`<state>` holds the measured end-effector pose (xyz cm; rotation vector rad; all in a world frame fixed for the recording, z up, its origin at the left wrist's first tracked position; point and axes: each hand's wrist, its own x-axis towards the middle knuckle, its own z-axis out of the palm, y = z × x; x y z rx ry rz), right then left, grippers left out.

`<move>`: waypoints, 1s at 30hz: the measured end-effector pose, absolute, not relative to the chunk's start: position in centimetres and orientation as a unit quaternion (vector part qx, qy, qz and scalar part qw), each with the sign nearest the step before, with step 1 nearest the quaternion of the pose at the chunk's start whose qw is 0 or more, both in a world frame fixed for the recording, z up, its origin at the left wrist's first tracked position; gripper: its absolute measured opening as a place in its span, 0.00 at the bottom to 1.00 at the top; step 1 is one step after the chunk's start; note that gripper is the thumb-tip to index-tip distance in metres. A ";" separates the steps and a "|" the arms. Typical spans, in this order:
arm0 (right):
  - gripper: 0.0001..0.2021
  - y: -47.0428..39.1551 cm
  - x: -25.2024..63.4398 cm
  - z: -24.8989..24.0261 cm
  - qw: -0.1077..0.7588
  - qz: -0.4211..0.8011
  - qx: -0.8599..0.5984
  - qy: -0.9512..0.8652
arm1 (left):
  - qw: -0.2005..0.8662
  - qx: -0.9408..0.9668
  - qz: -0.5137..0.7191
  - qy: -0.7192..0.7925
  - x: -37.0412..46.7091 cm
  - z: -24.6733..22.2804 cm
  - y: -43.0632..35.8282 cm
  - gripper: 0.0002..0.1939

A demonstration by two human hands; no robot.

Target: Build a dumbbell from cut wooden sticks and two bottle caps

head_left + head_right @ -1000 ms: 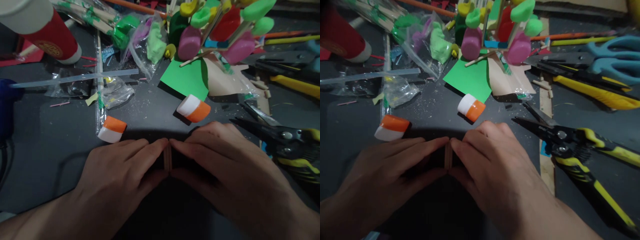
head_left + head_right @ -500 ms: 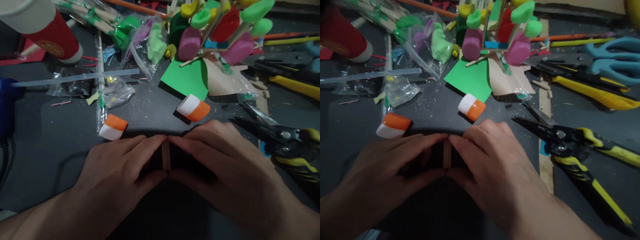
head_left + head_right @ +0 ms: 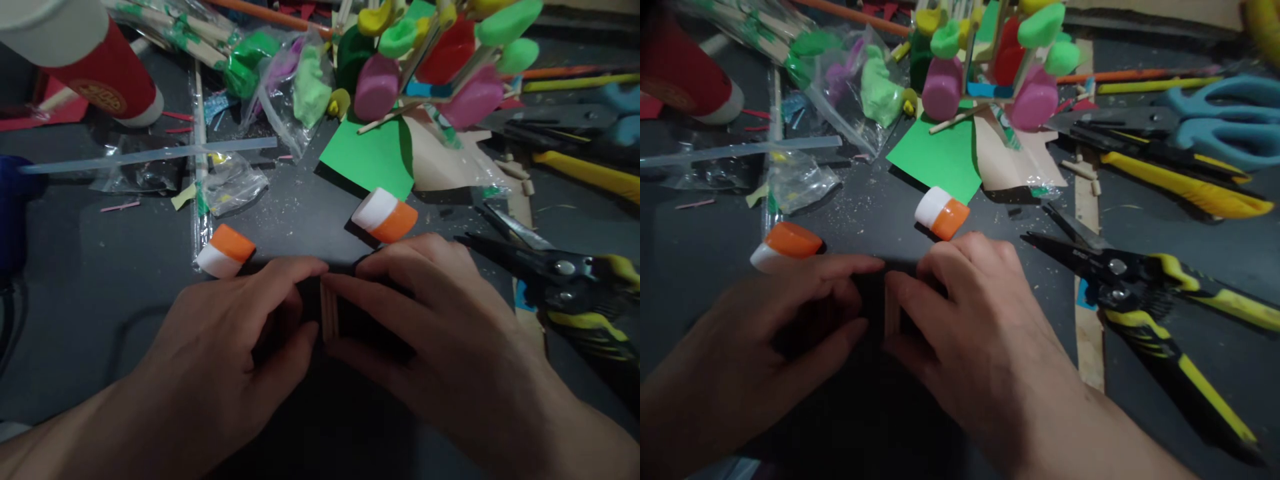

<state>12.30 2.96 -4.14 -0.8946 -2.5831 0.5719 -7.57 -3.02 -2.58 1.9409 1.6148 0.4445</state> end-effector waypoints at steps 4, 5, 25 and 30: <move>0.12 2.8 12.3 -4.3 0.181 0.210 -0.317 -0.907 | 0.271 0.733 0.173 0.600 -7.6 -2.8 -2.9 0.17; 0.12 2.8 12.3 -4.3 0.182 0.209 -0.317 -0.907 | 0.268 0.734 0.176 0.598 -7.6 -2.8 -2.9 0.17; 0.14 2.4 13.3 -4.6 0.184 0.216 -0.321 -0.903 | 0.193 0.778 0.192 0.566 -7.6 -3.9 -3.4 0.08; 0.17 2.0 12.9 -4.7 0.193 0.249 -0.315 -0.895 | 0.184 0.777 0.189 0.571 -7.5 -3.9 -3.4 0.09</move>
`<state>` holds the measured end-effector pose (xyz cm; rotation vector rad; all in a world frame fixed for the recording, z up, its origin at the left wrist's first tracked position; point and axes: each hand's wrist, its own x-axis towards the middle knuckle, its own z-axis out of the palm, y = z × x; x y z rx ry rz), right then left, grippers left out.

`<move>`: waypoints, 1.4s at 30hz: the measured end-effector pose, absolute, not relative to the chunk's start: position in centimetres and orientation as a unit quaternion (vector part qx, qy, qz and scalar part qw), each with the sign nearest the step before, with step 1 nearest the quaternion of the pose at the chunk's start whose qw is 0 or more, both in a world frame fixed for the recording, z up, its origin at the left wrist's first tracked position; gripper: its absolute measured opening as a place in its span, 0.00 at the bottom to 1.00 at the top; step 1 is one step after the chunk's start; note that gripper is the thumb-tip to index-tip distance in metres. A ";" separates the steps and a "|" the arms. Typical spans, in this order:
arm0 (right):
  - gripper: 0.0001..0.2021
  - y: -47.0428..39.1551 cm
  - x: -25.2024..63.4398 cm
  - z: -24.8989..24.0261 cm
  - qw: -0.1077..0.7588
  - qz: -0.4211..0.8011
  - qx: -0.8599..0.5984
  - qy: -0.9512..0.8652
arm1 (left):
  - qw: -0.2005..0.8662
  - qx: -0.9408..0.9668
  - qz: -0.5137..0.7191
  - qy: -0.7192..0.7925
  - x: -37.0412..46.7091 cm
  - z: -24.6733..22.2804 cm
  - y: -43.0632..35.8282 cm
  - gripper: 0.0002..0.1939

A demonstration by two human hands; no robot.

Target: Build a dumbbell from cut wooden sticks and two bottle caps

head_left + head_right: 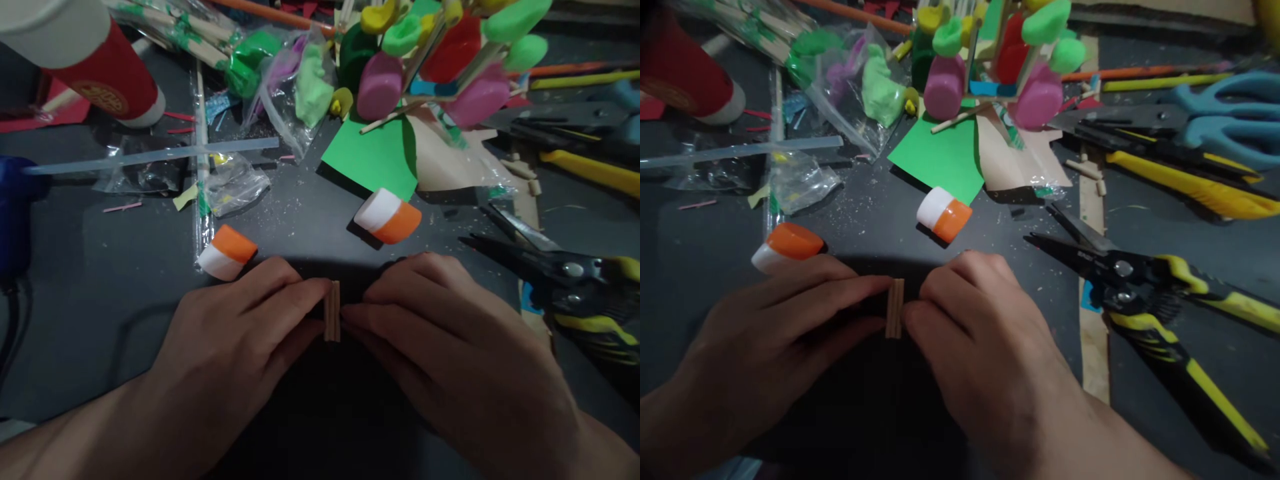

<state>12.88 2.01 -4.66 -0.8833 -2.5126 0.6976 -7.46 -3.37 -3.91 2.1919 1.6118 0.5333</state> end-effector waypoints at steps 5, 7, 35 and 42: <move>0.15 2.0 13.0 -4.7 0.191 0.245 -0.307 -0.899 | 0.184 0.778 0.194 0.568 -7.5 -3.9 -3.3 0.08; 0.16 2.1 12.9 -4.7 0.189 0.244 -0.307 -0.900 | 0.185 0.778 0.201 0.566 -7.5 -4.0 -3.2 0.08; 0.15 2.2 12.7 -4.4 0.199 0.252 -0.294 -0.900 | 0.215 0.776 0.189 0.562 -7.4 -3.9 -3.2 0.08; 0.10 1.7 13.4 -3.6 0.197 0.201 -0.357 -0.891 | 0.201 0.773 0.178 0.575 -7.3 -3.5 -3.6 0.05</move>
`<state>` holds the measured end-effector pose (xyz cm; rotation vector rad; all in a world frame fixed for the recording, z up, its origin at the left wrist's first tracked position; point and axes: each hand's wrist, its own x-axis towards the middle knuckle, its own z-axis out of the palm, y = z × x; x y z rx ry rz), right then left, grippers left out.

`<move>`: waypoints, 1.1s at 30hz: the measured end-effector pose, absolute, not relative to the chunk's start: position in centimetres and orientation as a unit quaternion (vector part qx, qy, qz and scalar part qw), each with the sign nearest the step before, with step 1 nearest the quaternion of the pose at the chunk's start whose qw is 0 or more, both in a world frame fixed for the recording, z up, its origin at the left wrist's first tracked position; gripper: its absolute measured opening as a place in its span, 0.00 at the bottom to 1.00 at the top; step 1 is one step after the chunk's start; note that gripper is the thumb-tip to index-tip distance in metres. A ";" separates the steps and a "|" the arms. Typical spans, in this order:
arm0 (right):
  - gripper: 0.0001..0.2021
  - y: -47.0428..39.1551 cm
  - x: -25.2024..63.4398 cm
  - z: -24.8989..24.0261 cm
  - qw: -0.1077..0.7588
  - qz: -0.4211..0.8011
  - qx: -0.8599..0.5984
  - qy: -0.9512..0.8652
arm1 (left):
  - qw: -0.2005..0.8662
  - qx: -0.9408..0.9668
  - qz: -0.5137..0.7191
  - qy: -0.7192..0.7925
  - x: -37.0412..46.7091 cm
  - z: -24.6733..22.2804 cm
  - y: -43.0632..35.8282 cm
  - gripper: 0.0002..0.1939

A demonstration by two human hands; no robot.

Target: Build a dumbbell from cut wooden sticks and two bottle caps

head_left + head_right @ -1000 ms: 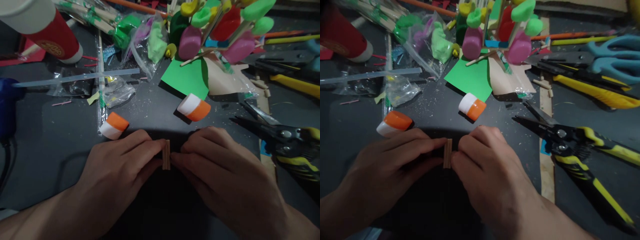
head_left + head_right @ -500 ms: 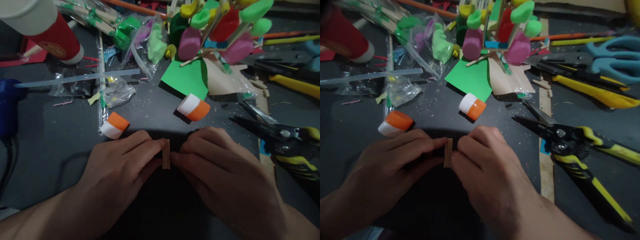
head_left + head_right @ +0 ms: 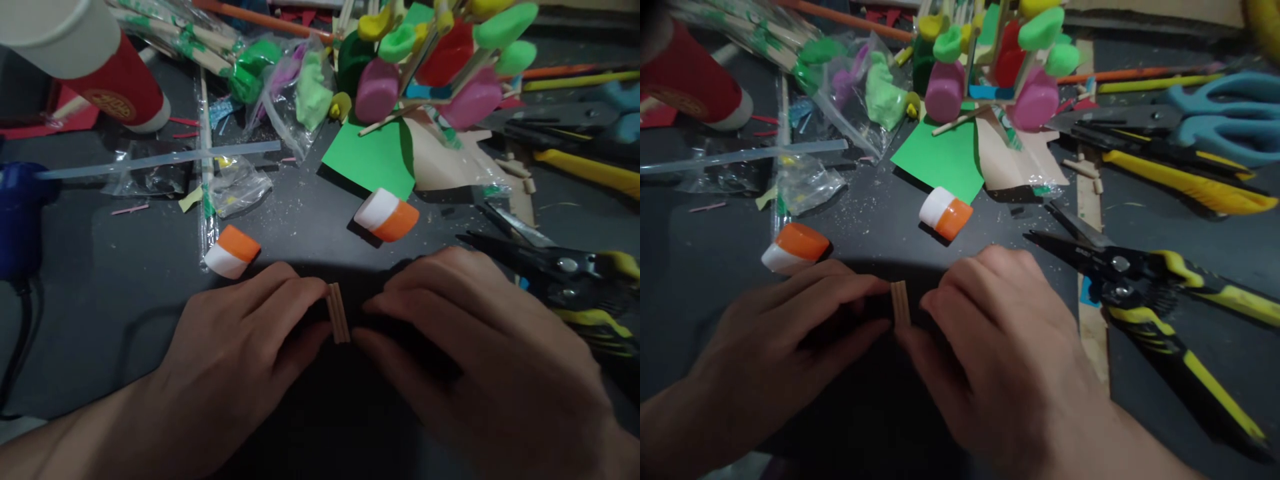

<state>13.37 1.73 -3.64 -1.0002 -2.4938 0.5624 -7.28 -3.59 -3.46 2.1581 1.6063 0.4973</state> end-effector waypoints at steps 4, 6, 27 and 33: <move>0.17 1.0 12.6 -3.6 0.174 0.137 -0.347 -0.912 | 0.187 0.779 0.164 0.575 -7.3 -3.5 -3.5 0.18; 0.14 0.8 12.1 -3.6 0.153 0.103 -0.344 -0.921 | 0.186 0.795 0.144 0.559 -7.3 -3.5 -3.5 0.22; 0.16 1.4 13.0 -3.7 0.183 0.172 -0.356 -0.900 | 0.207 0.800 0.164 0.538 -7.5 -3.9 -3.1 0.04; 0.14 1.5 12.9 -3.6 0.177 0.206 -0.356 -0.894 | 0.230 0.787 0.177 0.545 -7.5 -3.8 -3.1 0.07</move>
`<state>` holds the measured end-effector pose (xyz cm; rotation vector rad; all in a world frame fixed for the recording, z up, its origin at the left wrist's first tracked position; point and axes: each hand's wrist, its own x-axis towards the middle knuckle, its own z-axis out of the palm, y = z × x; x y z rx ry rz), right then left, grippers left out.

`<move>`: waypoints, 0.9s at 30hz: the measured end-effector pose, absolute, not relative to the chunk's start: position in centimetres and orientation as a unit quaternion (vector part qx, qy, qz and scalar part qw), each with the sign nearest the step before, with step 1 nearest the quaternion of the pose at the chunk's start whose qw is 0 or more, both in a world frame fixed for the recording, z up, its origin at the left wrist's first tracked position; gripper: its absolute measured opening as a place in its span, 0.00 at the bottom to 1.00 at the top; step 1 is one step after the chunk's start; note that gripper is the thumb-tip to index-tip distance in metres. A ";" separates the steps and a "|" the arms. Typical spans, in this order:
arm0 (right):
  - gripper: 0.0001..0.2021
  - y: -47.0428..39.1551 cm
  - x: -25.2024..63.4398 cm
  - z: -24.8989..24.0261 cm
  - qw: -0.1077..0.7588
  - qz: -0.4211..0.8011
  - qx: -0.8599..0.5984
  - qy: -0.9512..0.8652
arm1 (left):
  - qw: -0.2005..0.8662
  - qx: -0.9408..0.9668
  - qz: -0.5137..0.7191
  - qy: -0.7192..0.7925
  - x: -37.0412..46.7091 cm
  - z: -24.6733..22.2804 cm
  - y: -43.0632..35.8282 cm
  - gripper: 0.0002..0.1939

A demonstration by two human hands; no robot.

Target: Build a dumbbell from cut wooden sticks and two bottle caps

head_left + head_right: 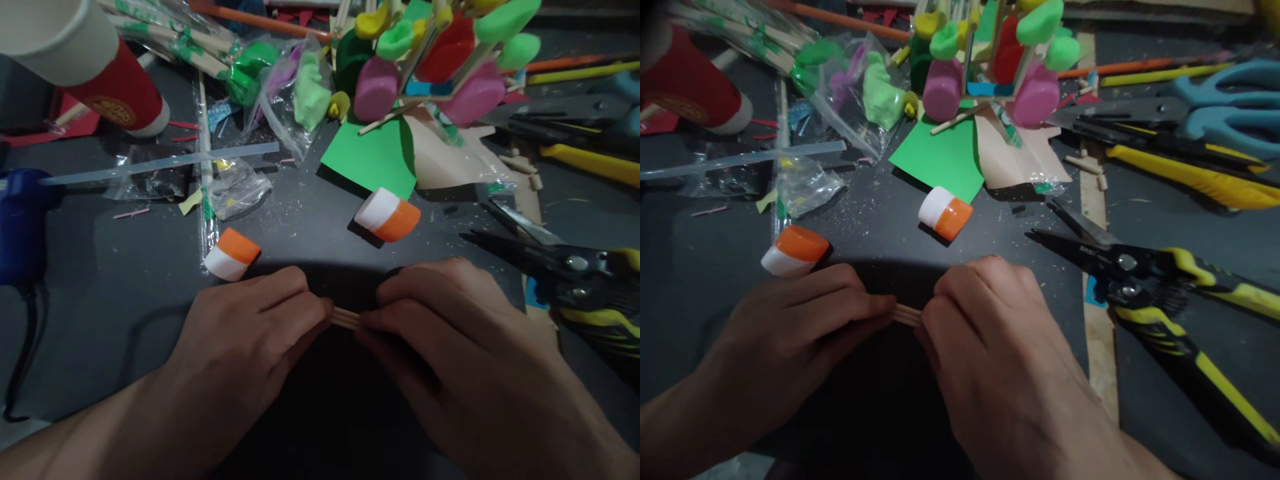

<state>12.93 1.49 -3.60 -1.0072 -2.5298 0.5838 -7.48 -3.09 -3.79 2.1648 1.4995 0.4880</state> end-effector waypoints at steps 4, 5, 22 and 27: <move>0.13 1.3 13.1 -3.7 0.174 0.209 -0.350 -0.896 | 0.228 0.787 0.177 0.545 -7.5 -3.8 -3.1 0.07; 0.13 1.2 13.1 -3.7 0.176 0.207 -0.350 -0.896 | 0.225 0.788 0.178 0.545 -7.5 -3.8 -3.1 0.07; 0.13 1.2 13.2 -3.9 0.174 0.210 -0.356 -0.894 | 0.209 0.791 0.183 0.546 -7.4 -4.0 -3.2 0.06; 0.11 1.5 13.5 -4.1 0.176 0.193 -0.361 -0.895 | 0.197 0.792 0.176 0.551 -7.3 -3.8 -3.2 0.01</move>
